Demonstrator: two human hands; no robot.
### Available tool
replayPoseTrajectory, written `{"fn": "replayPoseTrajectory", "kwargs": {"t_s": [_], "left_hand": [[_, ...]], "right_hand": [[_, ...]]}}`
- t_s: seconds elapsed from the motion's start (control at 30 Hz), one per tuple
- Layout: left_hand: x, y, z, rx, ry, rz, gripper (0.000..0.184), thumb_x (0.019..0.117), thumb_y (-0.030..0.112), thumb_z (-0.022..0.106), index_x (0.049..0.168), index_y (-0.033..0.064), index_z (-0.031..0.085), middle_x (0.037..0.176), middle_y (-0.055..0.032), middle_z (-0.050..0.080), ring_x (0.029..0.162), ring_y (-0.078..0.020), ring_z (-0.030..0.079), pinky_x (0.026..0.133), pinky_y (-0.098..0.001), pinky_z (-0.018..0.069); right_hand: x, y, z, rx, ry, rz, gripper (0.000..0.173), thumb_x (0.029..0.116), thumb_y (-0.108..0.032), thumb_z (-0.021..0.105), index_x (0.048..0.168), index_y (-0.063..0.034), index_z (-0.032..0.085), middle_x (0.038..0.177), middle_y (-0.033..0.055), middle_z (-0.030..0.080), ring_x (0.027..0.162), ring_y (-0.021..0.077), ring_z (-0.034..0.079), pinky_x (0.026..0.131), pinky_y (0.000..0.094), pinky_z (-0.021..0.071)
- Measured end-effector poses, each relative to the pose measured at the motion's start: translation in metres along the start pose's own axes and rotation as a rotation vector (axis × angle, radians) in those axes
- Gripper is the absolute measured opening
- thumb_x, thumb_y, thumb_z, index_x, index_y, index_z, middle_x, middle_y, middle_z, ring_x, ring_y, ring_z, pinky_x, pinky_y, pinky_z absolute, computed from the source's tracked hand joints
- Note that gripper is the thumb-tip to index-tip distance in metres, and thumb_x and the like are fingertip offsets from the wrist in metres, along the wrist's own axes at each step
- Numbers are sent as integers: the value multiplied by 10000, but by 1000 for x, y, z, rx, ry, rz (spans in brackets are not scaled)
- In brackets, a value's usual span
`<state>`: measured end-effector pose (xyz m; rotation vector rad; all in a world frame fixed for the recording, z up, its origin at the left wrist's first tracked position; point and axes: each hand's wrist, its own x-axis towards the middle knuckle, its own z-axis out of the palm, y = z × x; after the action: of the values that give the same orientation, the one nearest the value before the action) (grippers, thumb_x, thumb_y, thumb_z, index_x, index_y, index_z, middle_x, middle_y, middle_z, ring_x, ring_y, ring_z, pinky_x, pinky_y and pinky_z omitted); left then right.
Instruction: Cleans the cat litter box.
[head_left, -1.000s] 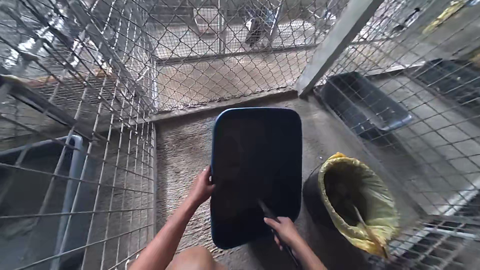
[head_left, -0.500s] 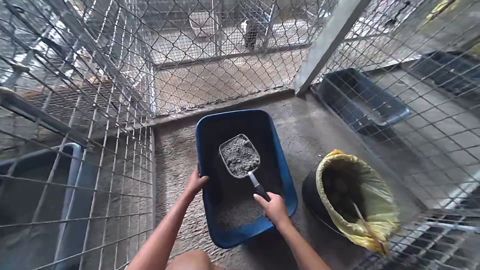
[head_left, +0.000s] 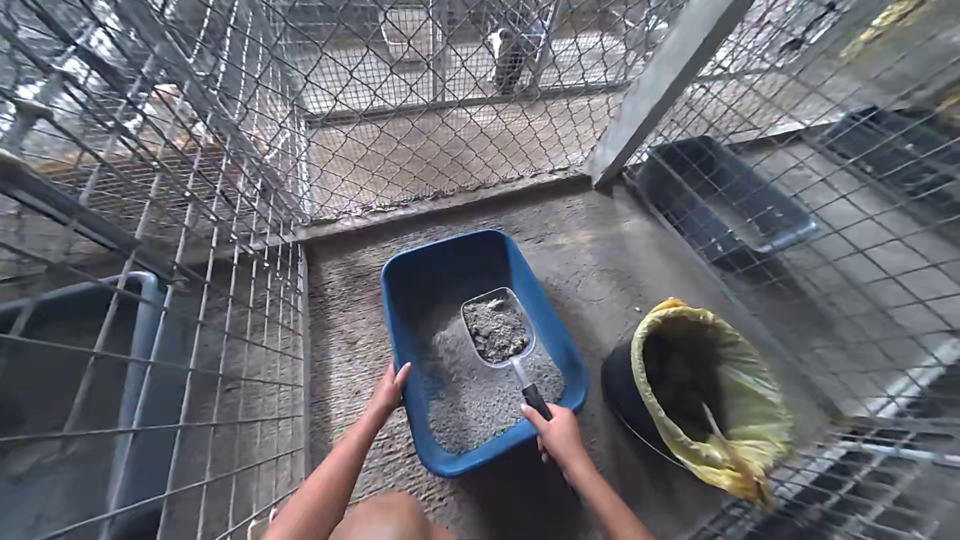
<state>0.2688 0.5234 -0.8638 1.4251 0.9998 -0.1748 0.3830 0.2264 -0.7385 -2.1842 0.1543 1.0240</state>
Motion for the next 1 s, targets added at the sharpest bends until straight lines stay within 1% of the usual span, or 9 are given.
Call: {"fn": "replayPoseTrajectory", "kwargs": {"t_s": [0.13, 0.2, 0.3, 0.4, 0.5, 0.63, 0.7, 0.83, 1.0], "left_hand": [[-9, -9, 10, -98, 11, -78, 711, 1115, 412, 403, 1664, 219, -4, 1474, -328, 483, 1228, -495, 595, 929, -668, 513], [-19, -14, 14, -99, -15, -136, 737, 1107, 430, 420, 1662, 243, -29, 1455, -330, 498, 1200, -496, 605, 904, -663, 518], [-34, -17, 21, -92, -54, -184, 717, 1103, 406, 454, 1649, 165, 58, 1384, -336, 543, 1149, -479, 631, 879, -635, 537], [-40, -30, 34, -102, -26, -208, 802, 1083, 410, 511, 1655, 179, -3, 1409, -354, 514, 1172, -499, 615, 899, -656, 527], [-41, -34, 40, -127, 1, -206, 831, 1063, 391, 564, 1651, 163, 22, 1405, -353, 515, 1191, -492, 609, 927, -650, 525], [-47, -31, 45, -154, -35, -245, 856, 989, 253, 713, 1616, 86, 154, 1370, -333, 542, 1137, -440, 637, 911, -577, 549], [-53, -30, 50, -169, -69, -263, 853, 950, 163, 755, 1591, 59, 203, 1350, -323, 552, 1095, -417, 655, 878, -539, 571], [-61, -29, 66, -253, -111, -267, 883, 917, -9, 723, 1592, 68, 160, 1342, -326, 532, 1047, -405, 659, 819, -513, 586], [-67, -11, 90, -266, -70, -237, 803, 887, -50, 675, 1560, 34, 246, 1209, -306, 594, 939, -375, 672, 762, -502, 581]], "right_hand": [[-1, 1, -14, -28, -15, -14, 408, 1007, -388, 681, 952, 16, 667, 589, 35, 579, 477, 129, 552, 531, 313, 516], [-3, 0, -14, -7, 16, 4, 399, 1014, -373, 675, 957, 22, 661, 594, 40, 570, 476, 131, 543, 528, 309, 511], [-3, 3, -19, -103, -5, -10, 438, 1011, -399, 672, 1019, 39, 673, 683, 86, 608, 556, 176, 586, 610, 365, 541], [-3, 9, -21, -95, 22, -1, 442, 1008, -406, 674, 1003, 35, 673, 676, 85, 609, 549, 171, 581, 593, 359, 535], [-7, 13, -17, -113, 16, 23, 433, 1014, -396, 668, 1043, 37, 669, 701, 96, 611, 565, 183, 587, 613, 370, 539], [-5, 17, -18, -78, 36, 52, 414, 1018, -378, 667, 1018, 36, 668, 659, 73, 601, 532, 158, 572, 577, 342, 528], [-4, 19, -15, -84, 50, 67, 422, 1023, -379, 659, 1048, 42, 664, 690, 92, 611, 559, 175, 584, 604, 359, 535], [-3, 25, -17, -177, 13, 68, 467, 1008, -426, 668, 1048, 39, 673, 730, 114, 640, 599, 199, 612, 646, 385, 545], [-23, 17, -28, -23, 52, 59, 382, 1022, -353, 666, 949, 22, 650, 593, 39, 574, 491, 129, 562, 540, 303, 519]]}}
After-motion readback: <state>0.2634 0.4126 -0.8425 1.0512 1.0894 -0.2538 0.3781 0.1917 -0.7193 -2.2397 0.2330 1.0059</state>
